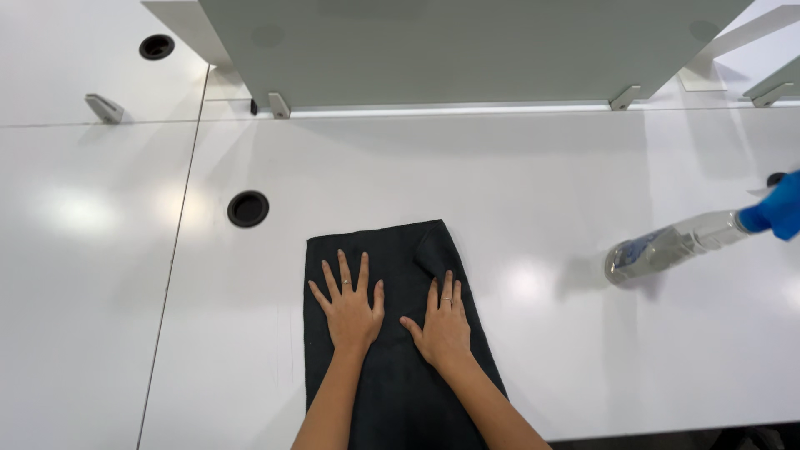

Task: The person cleans a white desk surface by applying liquid from a spray bottle and wiping it with a black cloth, repeating the process across different sections of the desk.

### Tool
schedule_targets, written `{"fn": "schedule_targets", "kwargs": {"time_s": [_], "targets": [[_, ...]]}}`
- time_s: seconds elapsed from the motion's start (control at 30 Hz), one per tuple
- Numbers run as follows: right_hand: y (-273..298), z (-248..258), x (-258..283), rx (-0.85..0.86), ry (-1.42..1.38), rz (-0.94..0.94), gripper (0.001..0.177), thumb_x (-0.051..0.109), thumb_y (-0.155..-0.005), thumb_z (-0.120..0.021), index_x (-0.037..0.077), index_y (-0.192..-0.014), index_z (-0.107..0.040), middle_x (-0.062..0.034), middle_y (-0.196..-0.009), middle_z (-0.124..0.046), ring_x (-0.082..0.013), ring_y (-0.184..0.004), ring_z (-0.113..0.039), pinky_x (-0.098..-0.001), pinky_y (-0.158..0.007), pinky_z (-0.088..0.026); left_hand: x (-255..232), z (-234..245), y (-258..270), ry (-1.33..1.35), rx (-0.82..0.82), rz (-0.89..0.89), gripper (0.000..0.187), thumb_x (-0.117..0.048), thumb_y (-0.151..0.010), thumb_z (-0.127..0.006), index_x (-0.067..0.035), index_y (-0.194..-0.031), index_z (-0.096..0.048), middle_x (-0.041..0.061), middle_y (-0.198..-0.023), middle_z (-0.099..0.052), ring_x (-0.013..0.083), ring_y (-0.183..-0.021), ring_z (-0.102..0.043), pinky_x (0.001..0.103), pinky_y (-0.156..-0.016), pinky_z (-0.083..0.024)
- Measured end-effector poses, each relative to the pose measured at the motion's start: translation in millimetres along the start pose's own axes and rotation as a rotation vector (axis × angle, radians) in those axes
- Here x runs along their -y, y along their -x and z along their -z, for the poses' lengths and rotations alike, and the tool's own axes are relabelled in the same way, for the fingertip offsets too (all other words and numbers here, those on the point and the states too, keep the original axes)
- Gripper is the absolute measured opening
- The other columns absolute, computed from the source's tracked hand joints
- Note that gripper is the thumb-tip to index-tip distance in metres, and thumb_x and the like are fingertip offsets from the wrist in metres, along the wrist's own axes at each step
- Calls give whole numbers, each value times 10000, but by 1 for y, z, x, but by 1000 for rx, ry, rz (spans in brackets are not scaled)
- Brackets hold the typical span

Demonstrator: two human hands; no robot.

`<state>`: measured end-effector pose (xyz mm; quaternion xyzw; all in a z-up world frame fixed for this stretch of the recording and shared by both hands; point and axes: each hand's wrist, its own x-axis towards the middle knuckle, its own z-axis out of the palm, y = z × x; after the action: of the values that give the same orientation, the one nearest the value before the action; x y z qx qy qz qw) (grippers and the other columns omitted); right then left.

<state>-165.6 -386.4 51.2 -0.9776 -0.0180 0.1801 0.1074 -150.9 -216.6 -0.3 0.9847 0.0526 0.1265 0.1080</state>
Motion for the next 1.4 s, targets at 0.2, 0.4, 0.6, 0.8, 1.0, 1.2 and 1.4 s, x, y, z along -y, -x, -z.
{"fn": "schedule_targets", "kwargs": {"time_s": [0.2,0.4,0.6,0.8,1.0,1.2,1.4], "targets": [[-61,20,15,3,29,-19,1101,716,-865,-585,-25,-1564,-168,-290,-1643,-74,-430,-1523,-141,-443,-1138,-393,9,-13,-66,43,13,-27,603,-510,-1020,-397,-278,-1576,-367,148,-1671,-223,432,-1535,-133,688,-1191,-40],[-118,33,30,-15,126,-30,1113,749,-887,-527,-61,-1558,-160,-332,-1631,-84,-460,-1506,-181,-414,-1096,-447,18,-25,-133,39,6,-89,606,-510,-1022,-394,-272,-1579,-368,150,-1670,-233,433,-1534,-146,689,-1192,-49],[-173,59,48,112,131,-99,1127,757,-905,-482,-26,-1589,-48,-288,-1658,24,-430,-1534,-84,-400,-1112,-432,23,-36,-194,75,-3,-137,597,-497,-1026,-409,-276,-1580,-383,141,-1675,-237,433,-1538,-161,690,-1198,-54],[-227,90,54,190,70,-125,1210,743,-845,-623,20,-1607,-21,-241,-1678,80,-393,-1558,-18,-410,-1117,-434,24,-52,-248,71,48,-135,605,-507,-1009,-412,-283,-1570,-389,132,-1674,-223,427,-1534,-134,687,-1191,-27],[-275,109,54,268,33,-136,1412,716,-669,-815,41,-1619,-18,-223,-1692,93,-366,-1570,-25,-398,-1122,-456,26,-66,-290,71,78,-140,606,-516,-1025,-375,-274,-1581,-373,130,-1682,-198,423,-1548,-112,681,-1201,-12],[-288,110,59,229,2,-174,1467,679,-618,-894,45,-1615,-25,-217,-1683,77,-365,-1558,-36,-418,-1171,-379,29,-73,-305,81,83,-163,613,-514,-1018,-378,-264,-1577,-373,141,-1675,-219,419,-1536,-119,676,-1191,-7],[-285,112,59,208,1,-185,1468,685,-584,-891,57,-1614,-54,-197,-1698,47,-351,-1564,-79,-429,-1172,-379,36,-73,-299,191,57,-163,612,-527,-1029,-409,-249,-1574,-396,135,-1685,-238,400,-1553,-127,655,-1216,-15]]}}
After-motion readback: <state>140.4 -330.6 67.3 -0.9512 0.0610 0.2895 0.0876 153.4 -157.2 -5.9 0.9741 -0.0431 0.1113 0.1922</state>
